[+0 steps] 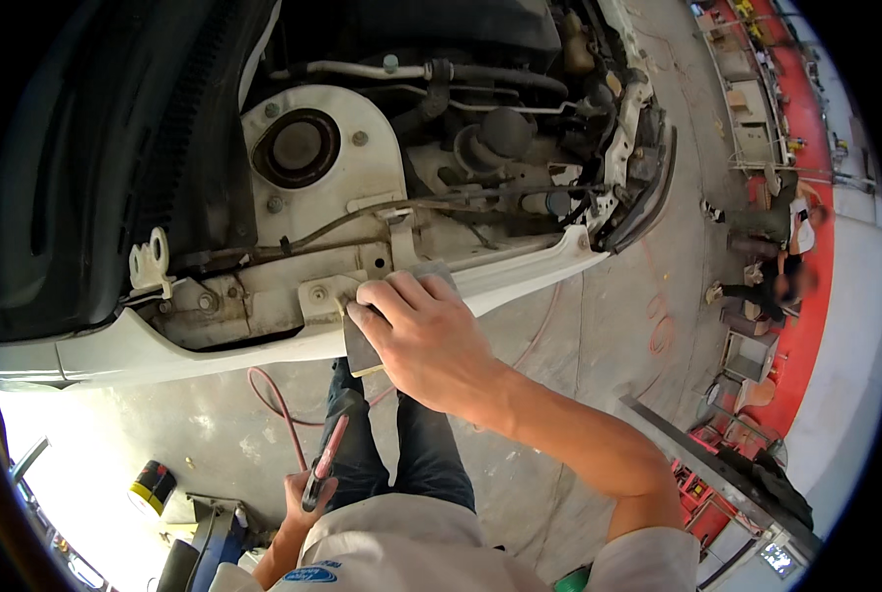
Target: The person sands the front fender and side door of a white car using a sanding block and a pneumatic air gun. They alternate between sanding and blowing dust off the surface, working around the headlight, wheel arch, and door handle area.
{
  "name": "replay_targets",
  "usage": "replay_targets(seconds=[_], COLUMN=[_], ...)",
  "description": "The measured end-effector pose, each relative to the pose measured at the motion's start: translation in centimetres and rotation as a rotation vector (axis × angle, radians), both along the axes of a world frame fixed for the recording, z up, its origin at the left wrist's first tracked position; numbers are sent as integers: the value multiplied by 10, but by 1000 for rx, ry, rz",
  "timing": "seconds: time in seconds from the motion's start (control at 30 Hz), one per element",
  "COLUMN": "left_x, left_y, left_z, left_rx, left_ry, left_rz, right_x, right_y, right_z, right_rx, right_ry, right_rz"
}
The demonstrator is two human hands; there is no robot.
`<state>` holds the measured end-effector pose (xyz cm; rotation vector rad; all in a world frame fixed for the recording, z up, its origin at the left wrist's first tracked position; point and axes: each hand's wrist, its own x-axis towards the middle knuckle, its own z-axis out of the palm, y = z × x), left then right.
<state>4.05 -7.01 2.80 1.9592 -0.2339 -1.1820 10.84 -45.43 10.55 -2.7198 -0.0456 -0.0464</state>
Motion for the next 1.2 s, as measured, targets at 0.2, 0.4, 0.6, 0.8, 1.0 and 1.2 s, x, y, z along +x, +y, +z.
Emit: replay_targets(seconds=[0.2,0.4,0.6,0.8,1.0,1.2], left_x=[2,10,15,8,10,6], left_y=[0,11,15,17,15,20], left_z=[-8,-9,-11,-19,-10,-21], left_rx=[14,9,-2,-6,-66,-51], left_ry=[-20,28,51,-65,-69,-36], left_rz=[17,79,94,14,13,42], right_x=[5,51,68,62,37,33], right_y=[-5,-19,-13,-7,-16,3], right_z=[-1,23,-2,-14,-6,-21], right_rx=[33,246,255,276,260,258], right_ry=[128,246,185,192,291,103], right_rz=[10,-201,-120,-215,-217,-317])
